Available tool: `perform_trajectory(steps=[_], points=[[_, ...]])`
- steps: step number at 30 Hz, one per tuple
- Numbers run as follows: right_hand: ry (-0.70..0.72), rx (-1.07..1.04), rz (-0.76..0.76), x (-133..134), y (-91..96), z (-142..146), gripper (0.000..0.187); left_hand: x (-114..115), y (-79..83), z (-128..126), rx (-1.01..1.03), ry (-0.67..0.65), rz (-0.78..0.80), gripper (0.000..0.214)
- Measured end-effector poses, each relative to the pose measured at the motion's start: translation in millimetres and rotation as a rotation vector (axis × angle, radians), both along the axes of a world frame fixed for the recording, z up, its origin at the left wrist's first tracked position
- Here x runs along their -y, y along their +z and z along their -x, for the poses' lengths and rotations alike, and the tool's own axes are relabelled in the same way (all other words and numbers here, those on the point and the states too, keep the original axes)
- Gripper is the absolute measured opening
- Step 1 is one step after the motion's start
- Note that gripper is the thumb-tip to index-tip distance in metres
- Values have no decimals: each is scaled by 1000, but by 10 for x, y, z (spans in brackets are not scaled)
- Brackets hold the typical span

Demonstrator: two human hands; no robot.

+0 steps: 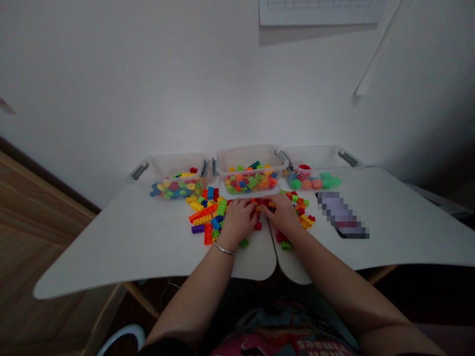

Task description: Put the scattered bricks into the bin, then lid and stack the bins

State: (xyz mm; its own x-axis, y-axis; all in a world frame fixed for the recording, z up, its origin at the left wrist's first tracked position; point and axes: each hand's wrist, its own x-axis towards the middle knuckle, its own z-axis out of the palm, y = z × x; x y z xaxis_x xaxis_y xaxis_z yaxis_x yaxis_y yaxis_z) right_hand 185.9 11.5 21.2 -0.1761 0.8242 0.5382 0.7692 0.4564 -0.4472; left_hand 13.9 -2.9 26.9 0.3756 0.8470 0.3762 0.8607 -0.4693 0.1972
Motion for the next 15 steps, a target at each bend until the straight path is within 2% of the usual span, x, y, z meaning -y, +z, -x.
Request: perform_trajectory(steps=[4,8,11,15], points=[[31,-433,37,-77,87,-54,22,-2,-6,15,-1,-9,0,36],[106,-787,10,-226,325,-87,28,-12,-14,18,5,1,6,35],[146,-917,-32,-400,586,-100,35,-15,-17,17,1,0,8,34],[188,-997,18,-706,915,-61,40,-19,-26,21,5,1,1,34]])
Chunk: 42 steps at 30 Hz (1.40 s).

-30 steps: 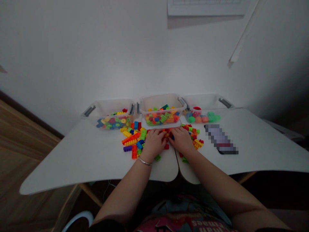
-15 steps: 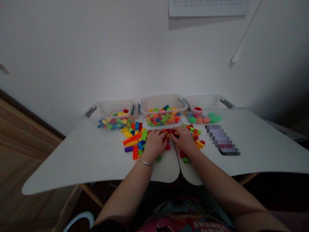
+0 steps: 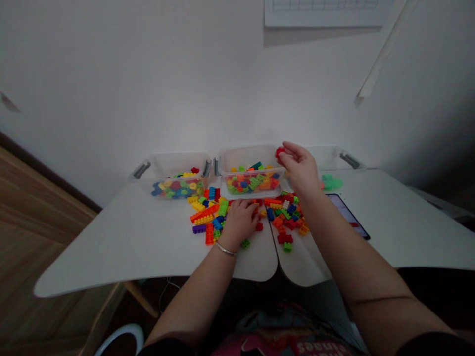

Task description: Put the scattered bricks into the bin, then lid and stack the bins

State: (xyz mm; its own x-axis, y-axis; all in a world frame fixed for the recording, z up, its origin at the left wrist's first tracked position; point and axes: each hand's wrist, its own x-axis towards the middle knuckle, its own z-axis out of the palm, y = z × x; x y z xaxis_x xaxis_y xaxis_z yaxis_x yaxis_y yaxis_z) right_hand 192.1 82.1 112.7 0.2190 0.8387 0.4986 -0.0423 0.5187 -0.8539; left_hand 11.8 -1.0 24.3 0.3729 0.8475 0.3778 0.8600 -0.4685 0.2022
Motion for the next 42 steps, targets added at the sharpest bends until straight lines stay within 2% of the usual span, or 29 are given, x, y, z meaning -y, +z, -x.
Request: perform_trajectory(steps=[4,7,10,14,19,21,25,28,31,35,39,42], points=[[81,39,102,-337,189,154,32,-1,0,2,5,1,-10,33],[61,213,128,-491,256,317,28,5,16,-1,9,1,-9,31],[0,479,128,-517,292,466,24,7,27,-2,7,-5,-16,31],[-40,774,222,-492,291,592,18,-1,19,2,10,-4,-18,31],[-107,985,255,-525,239,646,22,-6,1,7,20,-22,-40,32],[-147,995,206,-520,227,645,23,-7,-4,8,22,-19,-44,33],[-329,994,-45,-405,230,597,19,-8,-9,8,22,-15,-27,32],[-359,916,-194,-215,204,522,19,-6,-5,10,26,-12,-15,33],[-300,844,-259,53,75,415,19,1,11,11,27,-14,-12,33],[-167,856,-218,430,-273,243,17,15,31,11,11,-18,-7,31],[12,1065,-128,697,-629,98,14,18,17,6,10,-16,-13,33],[22,1198,-112,803,-794,36,18,12,-1,-1,10,-15,-20,32]])
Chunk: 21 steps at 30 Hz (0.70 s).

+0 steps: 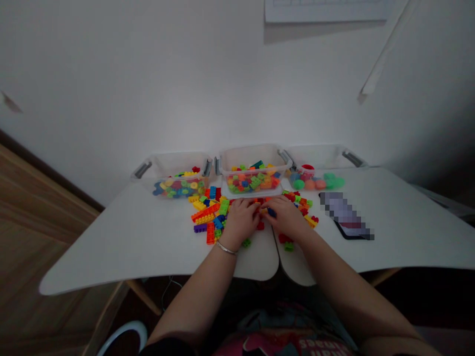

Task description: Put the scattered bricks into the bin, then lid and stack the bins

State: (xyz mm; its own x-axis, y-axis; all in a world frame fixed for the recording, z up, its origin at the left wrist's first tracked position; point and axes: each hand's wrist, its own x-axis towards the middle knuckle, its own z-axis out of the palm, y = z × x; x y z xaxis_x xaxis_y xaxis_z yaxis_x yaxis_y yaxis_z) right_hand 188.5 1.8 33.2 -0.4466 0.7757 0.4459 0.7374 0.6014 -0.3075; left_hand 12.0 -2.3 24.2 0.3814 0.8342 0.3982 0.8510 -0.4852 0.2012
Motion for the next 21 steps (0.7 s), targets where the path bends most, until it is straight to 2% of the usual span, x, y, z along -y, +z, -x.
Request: perform_trajectory(steps=[4,8,16,21], points=[[1,62,-33,21,-137,-38,29,-7,-6,-10,-6,3,-13,32],[-78,36,-24,-26,-219,-51,26,-1,3,-14,-5,6,-10,32],[-163,98,-35,-21,-209,-4,24,11,16,-32,-6,4,-18,33],[-164,35,-20,-35,-232,-20,22,4,2,-28,-2,14,-22,35]])
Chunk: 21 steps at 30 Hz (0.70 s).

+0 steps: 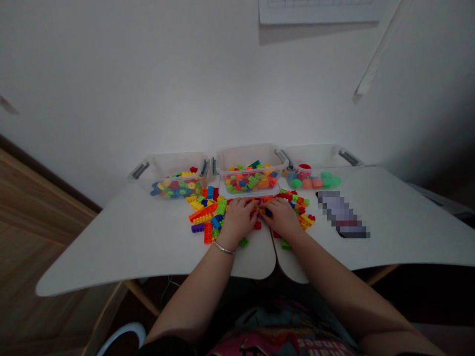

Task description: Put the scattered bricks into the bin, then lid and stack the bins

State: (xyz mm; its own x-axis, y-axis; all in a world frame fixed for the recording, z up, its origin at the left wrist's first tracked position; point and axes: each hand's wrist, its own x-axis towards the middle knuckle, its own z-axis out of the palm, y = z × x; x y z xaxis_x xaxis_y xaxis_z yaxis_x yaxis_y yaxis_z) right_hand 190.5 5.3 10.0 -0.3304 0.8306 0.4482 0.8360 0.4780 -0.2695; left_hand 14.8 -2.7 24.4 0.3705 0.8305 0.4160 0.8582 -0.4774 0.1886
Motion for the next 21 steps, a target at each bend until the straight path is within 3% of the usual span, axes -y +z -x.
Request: perform_trajectory(steps=[10,16,21], points=[[29,-241,-48,-28,-72,-68,21,25,47,-18,-68,-164,-96,39],[126,-342,-17,-26,-86,-115,21,27,38,-12,-84,-218,-200,34],[120,-414,-9,0,-48,-124,27,31,12,-19,39,-197,-173,26]])
